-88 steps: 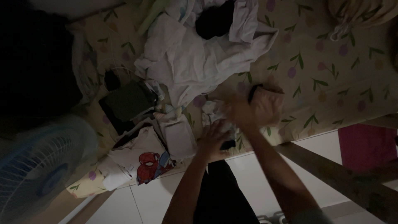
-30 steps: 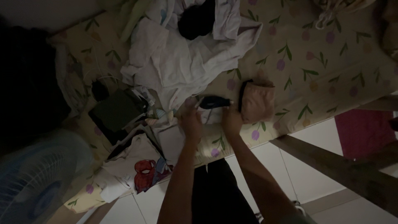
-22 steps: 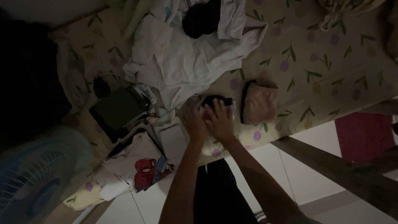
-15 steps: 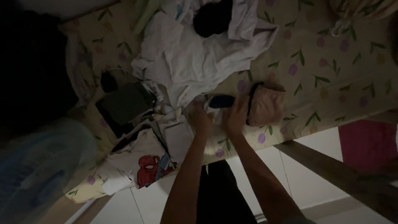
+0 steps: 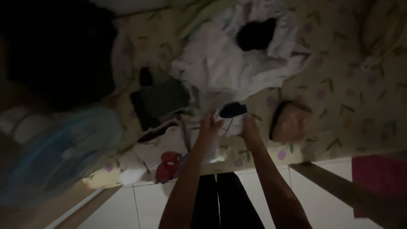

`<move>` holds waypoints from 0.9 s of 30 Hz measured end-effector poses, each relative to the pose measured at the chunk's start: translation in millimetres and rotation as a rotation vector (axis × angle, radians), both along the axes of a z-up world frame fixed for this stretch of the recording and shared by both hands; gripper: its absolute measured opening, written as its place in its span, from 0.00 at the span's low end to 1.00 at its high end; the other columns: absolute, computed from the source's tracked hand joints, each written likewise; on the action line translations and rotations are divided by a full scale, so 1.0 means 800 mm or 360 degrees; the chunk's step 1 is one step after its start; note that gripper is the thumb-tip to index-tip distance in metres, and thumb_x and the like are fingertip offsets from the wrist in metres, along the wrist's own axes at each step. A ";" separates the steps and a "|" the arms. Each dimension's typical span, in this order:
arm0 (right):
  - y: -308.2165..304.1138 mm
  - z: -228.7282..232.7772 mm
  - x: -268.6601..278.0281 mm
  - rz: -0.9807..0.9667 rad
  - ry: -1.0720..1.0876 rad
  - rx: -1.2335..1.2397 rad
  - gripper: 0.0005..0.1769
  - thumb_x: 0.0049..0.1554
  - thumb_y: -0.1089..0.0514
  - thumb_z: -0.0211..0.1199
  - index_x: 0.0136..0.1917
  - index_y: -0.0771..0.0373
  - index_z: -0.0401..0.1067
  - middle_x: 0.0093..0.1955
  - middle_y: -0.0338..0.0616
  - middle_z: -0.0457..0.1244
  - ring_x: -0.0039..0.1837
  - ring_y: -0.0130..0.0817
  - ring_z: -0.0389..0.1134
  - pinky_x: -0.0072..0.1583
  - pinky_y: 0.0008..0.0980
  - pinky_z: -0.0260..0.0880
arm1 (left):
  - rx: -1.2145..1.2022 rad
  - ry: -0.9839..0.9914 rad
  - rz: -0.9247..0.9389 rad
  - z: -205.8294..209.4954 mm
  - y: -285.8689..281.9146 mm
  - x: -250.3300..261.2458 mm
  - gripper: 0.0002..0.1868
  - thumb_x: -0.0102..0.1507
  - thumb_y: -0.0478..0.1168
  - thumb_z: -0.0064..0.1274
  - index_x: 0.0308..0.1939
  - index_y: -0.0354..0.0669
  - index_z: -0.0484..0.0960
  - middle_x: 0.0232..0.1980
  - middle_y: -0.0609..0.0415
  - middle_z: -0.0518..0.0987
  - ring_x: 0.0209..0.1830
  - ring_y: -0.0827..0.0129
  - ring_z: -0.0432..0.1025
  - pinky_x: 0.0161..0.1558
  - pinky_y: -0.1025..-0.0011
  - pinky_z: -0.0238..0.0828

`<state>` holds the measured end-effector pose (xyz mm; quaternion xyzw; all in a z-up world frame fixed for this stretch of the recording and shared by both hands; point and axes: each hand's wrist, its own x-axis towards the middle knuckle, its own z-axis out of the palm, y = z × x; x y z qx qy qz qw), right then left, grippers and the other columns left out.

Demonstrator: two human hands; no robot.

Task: The person folds several small items of clothing, including a dark green shirt, a white tank top, and light-colored undergarments, placing them into a stack on a bed.

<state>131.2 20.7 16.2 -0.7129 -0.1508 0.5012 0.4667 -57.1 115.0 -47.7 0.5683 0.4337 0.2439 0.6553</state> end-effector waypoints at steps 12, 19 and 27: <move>0.269 0.096 -0.176 0.0568 -0.0401 0.0713 0.27 0.68 0.54 0.58 0.77 0.61 0.58 0.60 0.57 0.64 0.58 0.44 0.67 0.57 0.35 0.66 | 0.0315 0.0473 0.1012 0.120 0.155 -0.204 0.22 0.73 0.41 0.49 0.70 0.37 0.72 0.39 0.55 0.70 0.35 0.71 0.62 0.41 0.69 0.65; 0.281 0.073 -0.196 0.0572 -0.0942 0.0584 0.21 0.64 0.58 0.62 0.68 0.64 0.63 0.55 0.62 0.68 0.53 0.57 0.71 0.52 0.49 0.72 | 0.1483 0.1397 0.0406 0.172 0.154 -0.168 0.31 0.68 0.42 0.55 0.74 0.44 0.65 0.73 0.42 0.62 0.71 0.44 0.57 0.65 0.42 0.56; 0.281 0.090 -0.212 0.1419 -0.1972 0.0429 0.35 0.63 0.45 0.58 0.80 0.57 0.57 0.82 0.48 0.51 0.79 0.49 0.51 0.73 0.59 0.50 | 0.1592 0.1694 0.0075 0.145 0.188 -0.162 0.33 0.70 0.60 0.43 0.77 0.54 0.66 0.84 0.44 0.46 0.81 0.36 0.41 0.69 0.28 0.45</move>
